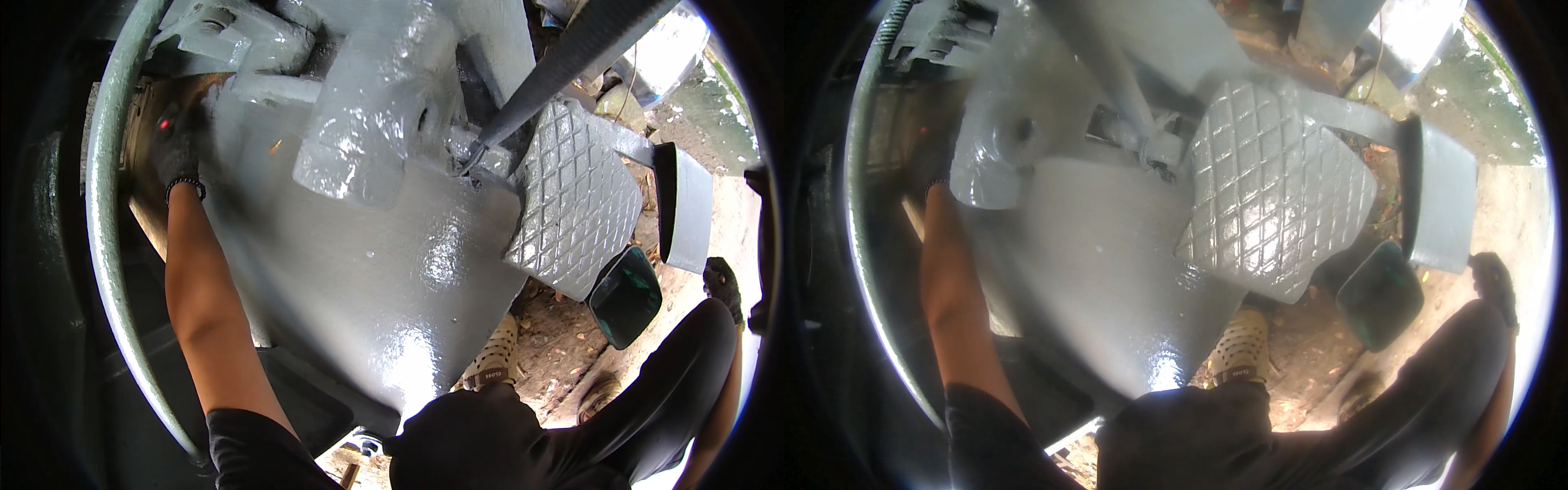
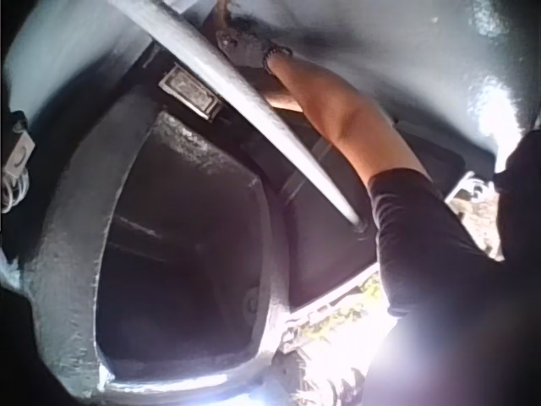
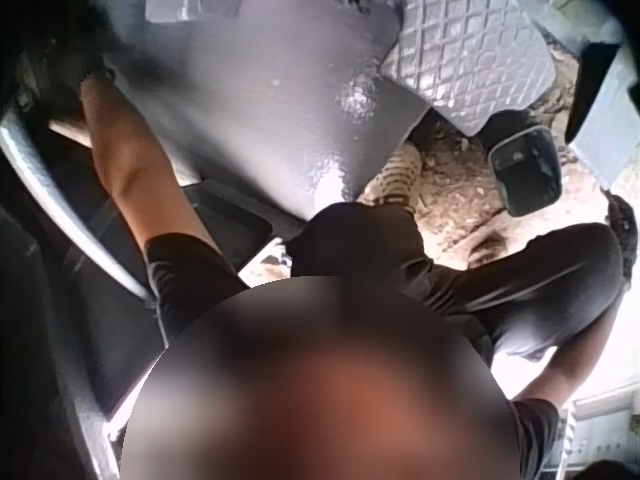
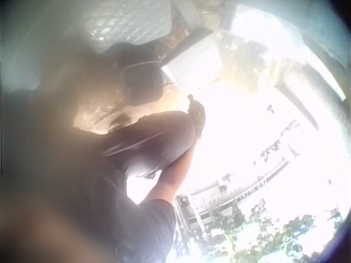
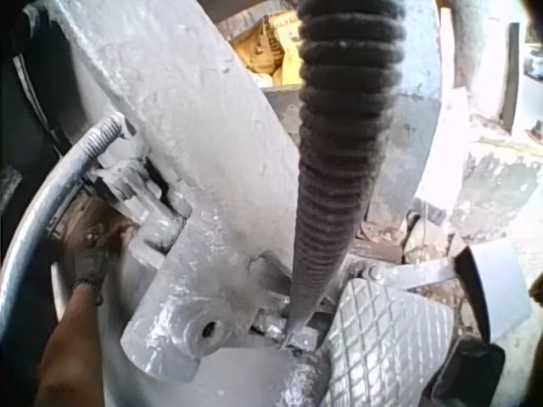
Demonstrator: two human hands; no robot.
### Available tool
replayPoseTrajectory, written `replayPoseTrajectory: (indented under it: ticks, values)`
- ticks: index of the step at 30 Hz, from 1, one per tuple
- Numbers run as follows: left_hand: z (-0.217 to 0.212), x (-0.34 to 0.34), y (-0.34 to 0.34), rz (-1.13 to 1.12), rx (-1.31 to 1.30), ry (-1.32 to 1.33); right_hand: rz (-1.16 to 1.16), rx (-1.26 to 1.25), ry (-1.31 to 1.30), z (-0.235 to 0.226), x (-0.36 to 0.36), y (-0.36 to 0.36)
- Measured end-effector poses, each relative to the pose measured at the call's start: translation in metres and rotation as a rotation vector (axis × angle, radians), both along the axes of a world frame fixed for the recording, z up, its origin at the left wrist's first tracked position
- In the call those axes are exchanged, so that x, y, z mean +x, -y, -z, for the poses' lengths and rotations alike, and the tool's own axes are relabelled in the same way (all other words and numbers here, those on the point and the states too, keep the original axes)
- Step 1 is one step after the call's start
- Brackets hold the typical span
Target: The person paints a large gray metal object using a paintbrush and a small container of paint. They repeatedly dip the brush into the container and apply paint to the surface, focusing on edges and seams.
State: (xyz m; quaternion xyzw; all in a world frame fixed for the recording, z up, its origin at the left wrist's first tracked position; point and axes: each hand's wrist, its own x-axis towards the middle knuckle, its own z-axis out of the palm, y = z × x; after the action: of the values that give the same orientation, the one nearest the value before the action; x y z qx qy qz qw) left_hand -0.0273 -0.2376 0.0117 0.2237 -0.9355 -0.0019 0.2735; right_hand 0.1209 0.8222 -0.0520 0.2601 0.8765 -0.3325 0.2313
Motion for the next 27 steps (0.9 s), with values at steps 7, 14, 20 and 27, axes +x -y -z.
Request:
replayPoseTrajectory:
  ticks: [7,14,20,27]
  values:
    - [-0.072,0.007,-0.069,0.357,0.001,0.277,0.074,0.137,0.078,0.007,-0.004,0.001]
    - [-0.088,0.026,-0.077,0.402,0.684,0.168,0.056,-0.010,-0.053,0.012,-0.005,0.001]
    - [-0.047,-0.015,-0.011,0.197,-0.071,0.135,0.052,0.056,-0.039,0.014,0.002,-0.010]
    - [0.014,-0.008,-0.016,0.183,0.256,-0.146,-0.021,-0.009,-0.101,0.007,0.013,-0.010]
